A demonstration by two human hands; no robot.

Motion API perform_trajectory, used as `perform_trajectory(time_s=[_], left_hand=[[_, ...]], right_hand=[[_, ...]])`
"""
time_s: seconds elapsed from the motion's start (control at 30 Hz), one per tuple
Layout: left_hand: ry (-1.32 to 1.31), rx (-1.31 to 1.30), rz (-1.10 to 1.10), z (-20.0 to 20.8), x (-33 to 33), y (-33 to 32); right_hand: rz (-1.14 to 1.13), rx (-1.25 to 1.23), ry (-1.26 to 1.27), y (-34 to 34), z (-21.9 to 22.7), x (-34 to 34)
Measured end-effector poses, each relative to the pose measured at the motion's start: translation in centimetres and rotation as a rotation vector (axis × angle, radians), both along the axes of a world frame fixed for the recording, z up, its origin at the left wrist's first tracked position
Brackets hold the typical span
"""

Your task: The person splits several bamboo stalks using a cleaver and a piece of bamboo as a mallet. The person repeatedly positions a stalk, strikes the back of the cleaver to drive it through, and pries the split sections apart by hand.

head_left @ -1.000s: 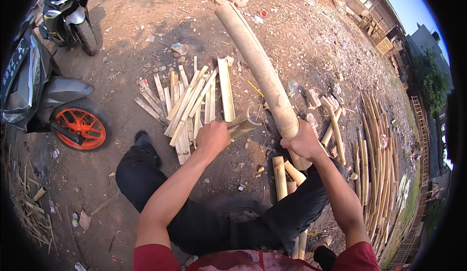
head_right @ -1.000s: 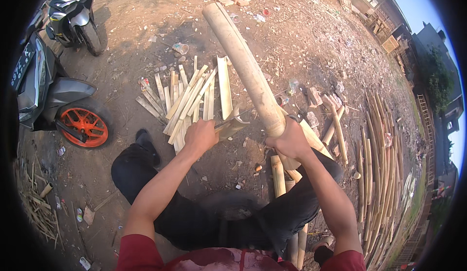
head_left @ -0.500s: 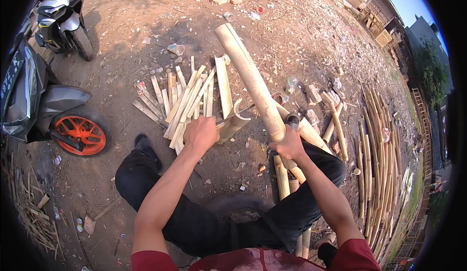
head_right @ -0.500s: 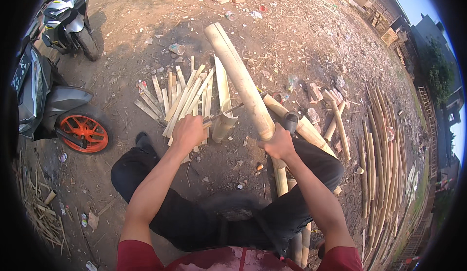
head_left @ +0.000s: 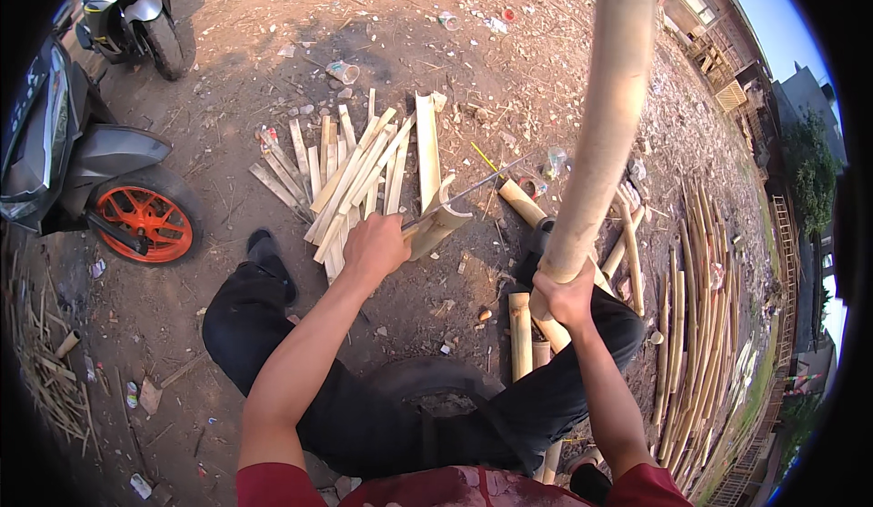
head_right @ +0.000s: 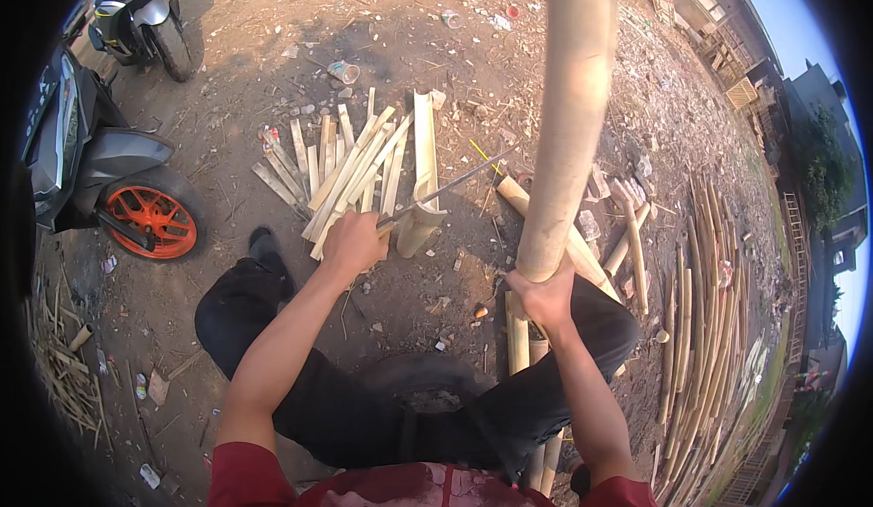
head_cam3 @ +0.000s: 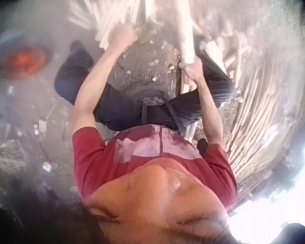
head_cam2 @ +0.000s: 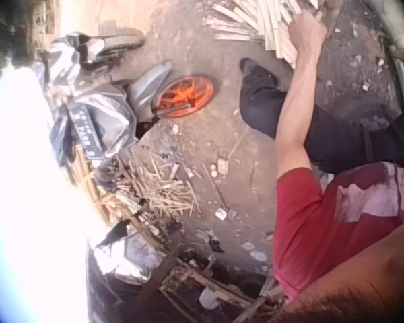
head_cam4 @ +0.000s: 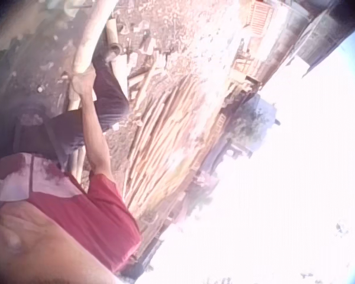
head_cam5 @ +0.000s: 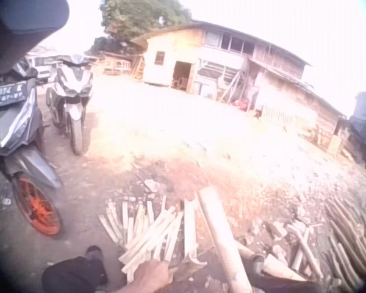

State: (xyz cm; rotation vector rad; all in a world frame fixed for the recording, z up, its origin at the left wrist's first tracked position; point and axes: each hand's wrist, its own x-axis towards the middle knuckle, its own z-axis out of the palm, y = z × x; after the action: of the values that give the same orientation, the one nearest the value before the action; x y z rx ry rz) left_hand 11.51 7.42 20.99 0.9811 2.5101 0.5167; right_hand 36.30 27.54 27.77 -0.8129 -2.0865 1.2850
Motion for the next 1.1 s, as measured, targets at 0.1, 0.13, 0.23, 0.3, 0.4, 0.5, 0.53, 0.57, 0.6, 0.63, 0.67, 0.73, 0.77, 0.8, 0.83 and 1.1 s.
perform_trajectory(time_s=[0.1, 0.13, 0.23, 0.3, 0.4, 0.5, 0.53, 0.57, 0.6, 0.63, 0.67, 0.73, 0.77, 0.8, 0.83, 1.1], left_hand=[[0.054, -0.030, -0.053, 0.3, 0.0, 1.1], [0.043, -0.019, -0.004, -0.5, 0.2, 1.2], [-0.001, 0.025, -0.002, -1.1, -0.1, 1.6], [0.023, 0.030, -0.007, -0.5, -0.2, 1.4], [0.042, 0.022, 0.001, -0.7, 0.0, 1.6], [0.054, 0.043, 0.017, -1.0, -0.5, 1.0], [0.034, 0.054, 0.010, -0.9, -0.4, 1.1], [0.014, 0.066, 0.005, -0.7, 0.0, 1.3], [0.006, 0.069, 0.004, -0.4, 0.1, 1.4], [0.005, 0.034, 0.027, -0.8, -0.3, 0.6], [-0.008, 0.024, 0.026, -0.8, -0.4, 0.5], [-0.031, 0.007, 0.016, -0.6, -0.4, 0.7], [-0.033, -0.010, 0.014, -0.3, -0.5, 0.8], [-0.020, 0.003, -0.014, -0.5, -0.1, 1.6], [-0.009, 0.022, -0.046, -1.0, 0.2, 2.4], [-0.045, 0.014, 0.009, -2.6, -0.3, 2.5]], right_hand=[[0.060, -0.184, -0.580, -2.0, -7.4, 5.4], [0.078, -0.215, -0.584, -1.6, -5.1, 5.6], [0.088, -0.168, -0.391, 1.0, 3.1, 3.7], [0.052, -0.023, -0.164, 2.4, 9.9, 2.2], [-0.038, 0.274, 0.210, 4.3, 20.1, 1.8], [0.030, 0.304, 0.601, 6.7, 25.9, 2.9], [0.108, 0.310, 0.665, 7.3, 27.5, 3.4], [0.099, 0.305, 0.752, 7.0, 28.0, 3.7], [0.077, 0.311, 0.807, 6.5, 26.8, 3.5], [0.036, 0.287, 0.825, 5.7, 22.4, 2.4], [-0.019, 0.285, 0.796, 3.9, 17.9, 1.5], [-0.102, 0.158, 0.515, 0.0, 6.7, 0.5], [-0.097, 0.022, 0.055, -1.4, 0.6, 2.6], [-0.001, -0.018, -0.470, -2.5, -5.4, 5.2], [0.040, -0.352, -0.579, -2.2, -8.6, 7.2], [-0.105, 0.227, 0.076, 3.9, 17.7, 2.7]])
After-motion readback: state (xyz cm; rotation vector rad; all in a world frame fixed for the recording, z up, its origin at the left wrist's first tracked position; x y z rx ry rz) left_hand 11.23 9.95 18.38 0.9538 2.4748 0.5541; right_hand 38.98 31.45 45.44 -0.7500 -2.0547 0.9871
